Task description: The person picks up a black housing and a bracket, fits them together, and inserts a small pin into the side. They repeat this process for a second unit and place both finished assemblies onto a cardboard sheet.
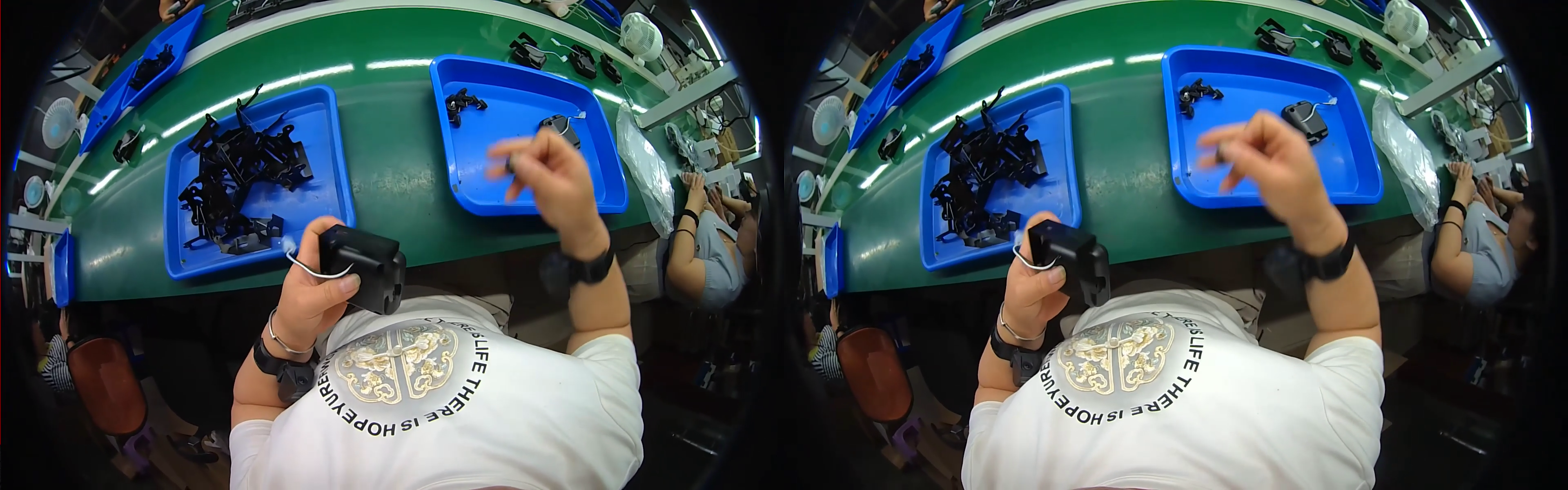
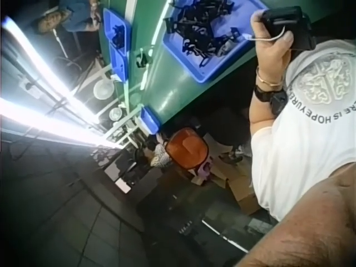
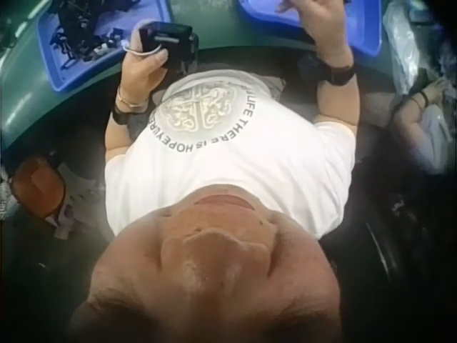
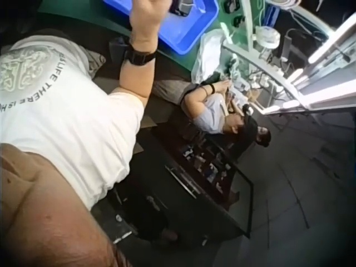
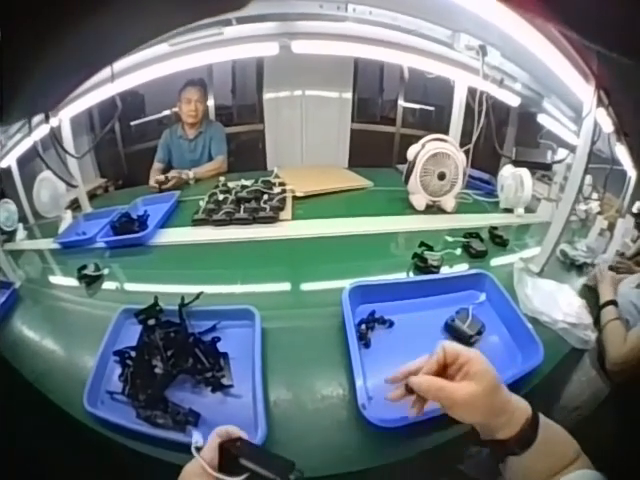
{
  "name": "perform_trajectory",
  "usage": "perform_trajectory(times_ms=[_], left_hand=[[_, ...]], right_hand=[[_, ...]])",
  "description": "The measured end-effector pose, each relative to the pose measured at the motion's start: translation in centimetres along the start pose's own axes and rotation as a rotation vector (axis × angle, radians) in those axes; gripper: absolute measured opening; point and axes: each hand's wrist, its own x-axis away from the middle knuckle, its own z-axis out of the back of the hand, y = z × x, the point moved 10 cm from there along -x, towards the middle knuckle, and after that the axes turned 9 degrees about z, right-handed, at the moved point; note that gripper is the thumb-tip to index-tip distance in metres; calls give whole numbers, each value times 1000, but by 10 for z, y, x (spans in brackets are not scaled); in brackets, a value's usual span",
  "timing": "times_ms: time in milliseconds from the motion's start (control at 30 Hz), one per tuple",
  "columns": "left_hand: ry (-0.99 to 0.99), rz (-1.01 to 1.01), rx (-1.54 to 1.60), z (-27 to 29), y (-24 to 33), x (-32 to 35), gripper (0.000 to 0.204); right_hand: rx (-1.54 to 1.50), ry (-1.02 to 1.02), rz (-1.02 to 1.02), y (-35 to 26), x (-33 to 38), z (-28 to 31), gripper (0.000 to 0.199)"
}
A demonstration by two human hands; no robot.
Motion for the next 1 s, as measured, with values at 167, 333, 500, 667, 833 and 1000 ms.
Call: perform_trajectory(times_ms=[167,333,500,667,833,1000], left_hand=[[149,-71,-117,7,2,-4,51],[239,-52,-85,20,-3,-5,48],[294,-88,-42,27,-5,-1,45],[274,-33,-11,22,-9,2,46],[290,-29,-9,22,-10,4,47],[296,-38,-37,26,-14,1,46]], right_hand=[[-291,-192,-224,21,45,-57,7],[-264,-205,-322,42,55,-85,8],[222,-336,128,8,43,-106,14],[365,-377,264,6,43,-116,17],[496,-483,421,-3,46,-130,19],[392,-407,283,7,46,-123,22]])
